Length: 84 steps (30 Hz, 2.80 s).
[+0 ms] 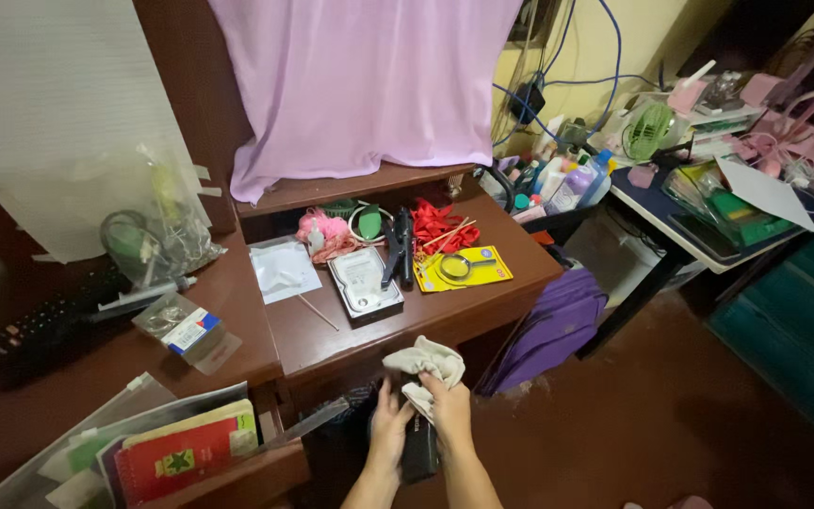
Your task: The person wipes several small electronic and miscellaneous items on a cluttered desk using a white cloth. They handle a black remote control, a silver hard drive, a small white rectangular device, and a pink ribbon-like object, wiping each one and placing it back on the desk.
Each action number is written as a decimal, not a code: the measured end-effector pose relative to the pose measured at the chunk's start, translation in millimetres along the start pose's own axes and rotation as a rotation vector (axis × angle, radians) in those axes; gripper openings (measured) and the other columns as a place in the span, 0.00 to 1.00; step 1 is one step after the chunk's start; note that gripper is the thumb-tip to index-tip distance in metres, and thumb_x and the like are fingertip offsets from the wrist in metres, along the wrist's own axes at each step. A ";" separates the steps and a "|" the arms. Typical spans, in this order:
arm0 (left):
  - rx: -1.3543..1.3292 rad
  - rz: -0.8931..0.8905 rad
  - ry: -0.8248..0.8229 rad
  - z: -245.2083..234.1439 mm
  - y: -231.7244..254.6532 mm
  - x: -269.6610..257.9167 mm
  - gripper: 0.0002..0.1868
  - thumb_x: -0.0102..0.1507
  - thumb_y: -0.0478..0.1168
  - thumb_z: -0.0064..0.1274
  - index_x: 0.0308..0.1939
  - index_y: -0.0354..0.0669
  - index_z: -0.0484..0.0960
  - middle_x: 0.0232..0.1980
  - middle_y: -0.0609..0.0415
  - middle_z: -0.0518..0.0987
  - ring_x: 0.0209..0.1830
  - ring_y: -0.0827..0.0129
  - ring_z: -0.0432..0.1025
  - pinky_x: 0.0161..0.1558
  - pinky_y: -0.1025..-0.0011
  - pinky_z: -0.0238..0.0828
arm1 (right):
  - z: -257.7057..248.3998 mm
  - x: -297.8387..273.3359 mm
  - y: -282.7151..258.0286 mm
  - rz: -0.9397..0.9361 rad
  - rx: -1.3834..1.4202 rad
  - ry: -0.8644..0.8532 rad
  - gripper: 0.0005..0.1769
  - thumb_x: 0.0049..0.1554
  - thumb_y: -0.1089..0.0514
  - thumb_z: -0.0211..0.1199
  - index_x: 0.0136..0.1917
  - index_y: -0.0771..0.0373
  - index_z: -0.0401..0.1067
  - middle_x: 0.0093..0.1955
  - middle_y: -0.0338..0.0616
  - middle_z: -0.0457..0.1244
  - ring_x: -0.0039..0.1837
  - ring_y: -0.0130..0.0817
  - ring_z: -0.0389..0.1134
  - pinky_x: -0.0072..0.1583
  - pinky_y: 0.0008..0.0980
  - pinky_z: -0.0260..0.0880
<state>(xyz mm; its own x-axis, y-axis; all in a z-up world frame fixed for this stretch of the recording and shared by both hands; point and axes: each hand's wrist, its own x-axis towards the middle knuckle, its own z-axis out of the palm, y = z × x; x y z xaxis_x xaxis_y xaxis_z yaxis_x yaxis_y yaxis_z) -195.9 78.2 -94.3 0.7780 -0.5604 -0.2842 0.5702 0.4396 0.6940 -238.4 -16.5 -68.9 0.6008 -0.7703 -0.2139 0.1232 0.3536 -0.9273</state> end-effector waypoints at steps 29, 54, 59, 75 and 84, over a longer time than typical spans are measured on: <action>-0.405 -0.247 -0.017 -18.2 28.8 -3.4 0.18 0.66 0.50 0.53 0.51 0.41 0.82 0.40 0.52 0.79 0.38 0.66 0.75 0.43 0.66 0.75 | 20.5 -93.3 -66.4 -0.690 -0.900 -0.454 0.25 0.42 0.63 0.72 0.54 0.65 0.72 0.48 0.52 0.64 0.49 0.57 0.69 0.47 0.43 0.70; -0.151 0.034 -0.008 -8.1 39.7 -21.4 0.21 0.69 0.46 0.45 0.58 0.34 0.79 0.57 0.48 0.83 0.49 0.66 0.77 0.53 0.65 0.74 | 17.7 -60.5 2.2 -0.440 -0.493 -0.285 0.05 0.50 0.72 0.60 0.43 0.69 0.70 0.36 0.46 0.64 0.40 0.28 0.62 0.43 0.31 0.66; -0.089 0.004 0.036 -7.3 40.2 -18.3 0.21 0.69 0.46 0.45 0.58 0.33 0.80 0.57 0.48 0.84 0.49 0.66 0.77 0.53 0.66 0.74 | 15.4 -57.0 8.7 -0.384 -0.518 -0.231 0.06 0.51 0.72 0.59 0.43 0.69 0.70 0.36 0.45 0.65 0.40 0.27 0.63 0.44 0.30 0.66; 0.038 0.043 0.052 -10.4 10.5 7.3 0.19 0.70 0.46 0.44 0.57 0.36 0.76 0.54 0.49 0.84 0.48 0.67 0.78 0.51 0.67 0.76 | 35.6 -63.2 -3.0 -0.500 -0.831 -0.061 0.05 0.53 0.65 0.60 0.44 0.66 0.67 0.42 0.58 0.64 0.46 0.59 0.66 0.48 0.47 0.67; -0.005 0.007 0.057 -12.4 1.9 11.3 0.21 0.70 0.49 0.43 0.60 0.41 0.78 0.53 0.51 0.82 0.50 0.68 0.74 0.55 0.67 0.69 | 40.6 -46.6 -11.6 -0.595 -0.799 -0.084 0.08 0.55 0.63 0.62 0.48 0.67 0.69 0.45 0.61 0.67 0.48 0.63 0.68 0.46 0.48 0.68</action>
<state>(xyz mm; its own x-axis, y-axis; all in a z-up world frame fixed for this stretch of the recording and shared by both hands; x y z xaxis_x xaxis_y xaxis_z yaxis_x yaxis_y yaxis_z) -182.7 81.4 -104.4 0.7958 -0.5161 -0.3167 0.5658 0.4473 0.6927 -235.8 36.8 -35.7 0.6715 -0.6552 0.3462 -0.1270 -0.5620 -0.8173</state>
